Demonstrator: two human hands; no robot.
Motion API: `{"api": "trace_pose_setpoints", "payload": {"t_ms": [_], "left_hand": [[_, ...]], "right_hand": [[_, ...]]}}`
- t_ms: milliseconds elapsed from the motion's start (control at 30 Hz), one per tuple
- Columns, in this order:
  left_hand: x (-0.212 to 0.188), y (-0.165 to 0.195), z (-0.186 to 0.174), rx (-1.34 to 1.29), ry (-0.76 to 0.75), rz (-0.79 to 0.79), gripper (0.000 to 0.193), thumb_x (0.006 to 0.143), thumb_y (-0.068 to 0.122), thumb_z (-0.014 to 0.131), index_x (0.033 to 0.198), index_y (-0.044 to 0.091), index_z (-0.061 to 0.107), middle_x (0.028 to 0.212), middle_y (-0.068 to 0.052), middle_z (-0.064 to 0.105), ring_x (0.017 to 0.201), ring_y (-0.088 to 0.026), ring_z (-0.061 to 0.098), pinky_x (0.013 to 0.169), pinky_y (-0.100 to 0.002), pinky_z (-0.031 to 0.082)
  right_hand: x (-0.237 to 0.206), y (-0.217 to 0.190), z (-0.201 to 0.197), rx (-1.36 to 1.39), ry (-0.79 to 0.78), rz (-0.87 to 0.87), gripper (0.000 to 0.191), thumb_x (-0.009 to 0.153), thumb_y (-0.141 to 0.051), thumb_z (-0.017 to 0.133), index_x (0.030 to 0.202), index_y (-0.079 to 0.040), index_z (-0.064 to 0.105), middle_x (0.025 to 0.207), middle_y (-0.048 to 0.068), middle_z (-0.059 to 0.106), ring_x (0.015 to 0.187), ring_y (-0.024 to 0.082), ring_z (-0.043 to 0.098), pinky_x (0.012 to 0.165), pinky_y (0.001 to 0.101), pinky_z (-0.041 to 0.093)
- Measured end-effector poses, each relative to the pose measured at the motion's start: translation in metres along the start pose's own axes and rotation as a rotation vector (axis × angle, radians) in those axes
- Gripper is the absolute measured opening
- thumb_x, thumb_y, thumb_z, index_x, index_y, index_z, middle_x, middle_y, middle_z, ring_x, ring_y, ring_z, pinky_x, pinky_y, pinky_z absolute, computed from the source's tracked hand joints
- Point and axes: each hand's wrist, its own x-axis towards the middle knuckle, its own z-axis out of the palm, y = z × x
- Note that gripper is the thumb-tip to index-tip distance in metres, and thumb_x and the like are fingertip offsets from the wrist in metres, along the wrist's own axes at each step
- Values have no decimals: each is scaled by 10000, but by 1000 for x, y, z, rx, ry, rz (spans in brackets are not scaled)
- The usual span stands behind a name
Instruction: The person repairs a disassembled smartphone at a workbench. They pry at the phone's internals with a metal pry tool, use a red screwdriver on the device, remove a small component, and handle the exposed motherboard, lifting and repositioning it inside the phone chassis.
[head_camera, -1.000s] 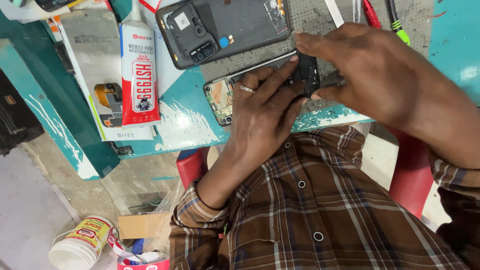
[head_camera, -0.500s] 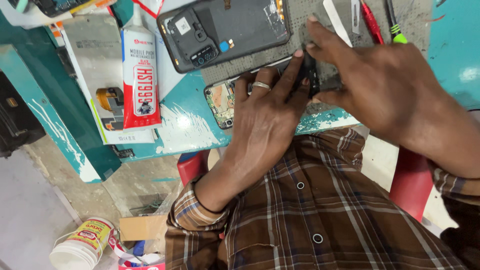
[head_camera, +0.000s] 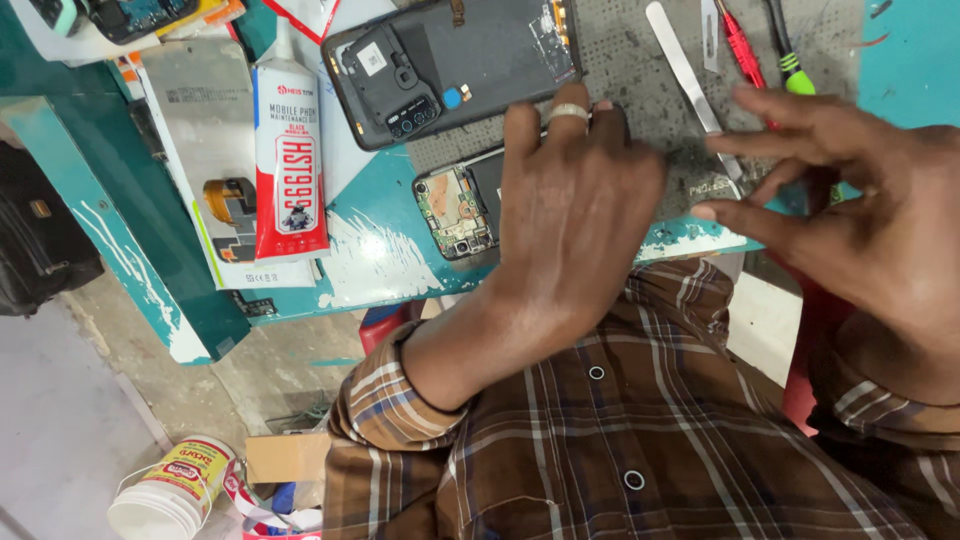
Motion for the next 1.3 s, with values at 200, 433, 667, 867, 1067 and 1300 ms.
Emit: {"api": "trace_pose_setpoints", "payload": {"t_ms": [200, 433, 667, 867, 1067, 1300], "left_hand": [[-7, -10, 5, 40, 83, 45, 37, 805, 56, 767, 774, 65, 749, 993, -126, 751, 1036, -284, 658, 827, -436, 391], [-34, -10, 14, -27, 152, 17, 205, 896, 102, 715, 1086, 49, 770, 1362, -140, 687, 1043, -297, 640, 860, -428, 408], [-31, -7, 19, 52, 32, 13, 136, 935, 73, 661, 1003, 41, 774, 1374, -213, 672, 679, -232, 656, 798, -404, 469], [-30, -6, 19, 7, 77, -9, 158, 926, 68, 646, 1035, 30, 753, 1374, -188, 677, 752, -238, 675, 785, -411, 469], [-34, -6, 26, -38, 122, -47, 204, 892, 109, 709, 1084, 43, 693, 1407, -128, 671, 989, -270, 634, 832, -438, 433], [-39, -10, 32, -137, 172, -74, 215, 886, 178, 750, 1028, 57, 644, 1444, -110, 654, 1039, -279, 604, 840, -433, 397]], "right_hand": [[-11, 14, 2, -2, 136, 56, 429, 874, 46, 814, 1240, 137, 611, 1169, 242, 727, 832, 212, 708, 604, 288, 541], [-13, 20, 11, -375, 286, -63, 212, 933, 18, 924, 1053, 63, 755, 990, 191, 744, 807, 263, 700, 767, 400, 566], [-23, 46, 31, -210, 346, 25, 169, 962, 30, 786, 1104, 54, 697, 1100, 149, 746, 957, 195, 748, 891, 272, 594], [-41, 49, 33, -91, 480, 32, 142, 1106, -22, 641, 1236, 30, 617, 1169, 114, 674, 1038, 203, 677, 952, 275, 554], [-32, 27, 16, -214, 499, -33, 184, 1181, -78, 507, 1302, 29, 594, 1195, 129, 674, 997, 229, 660, 889, 325, 531], [58, -5, 19, -51, 268, -363, 125, 1212, -34, 495, 1245, 42, 588, 1035, 148, 654, 863, 239, 639, 778, 358, 507]]}}
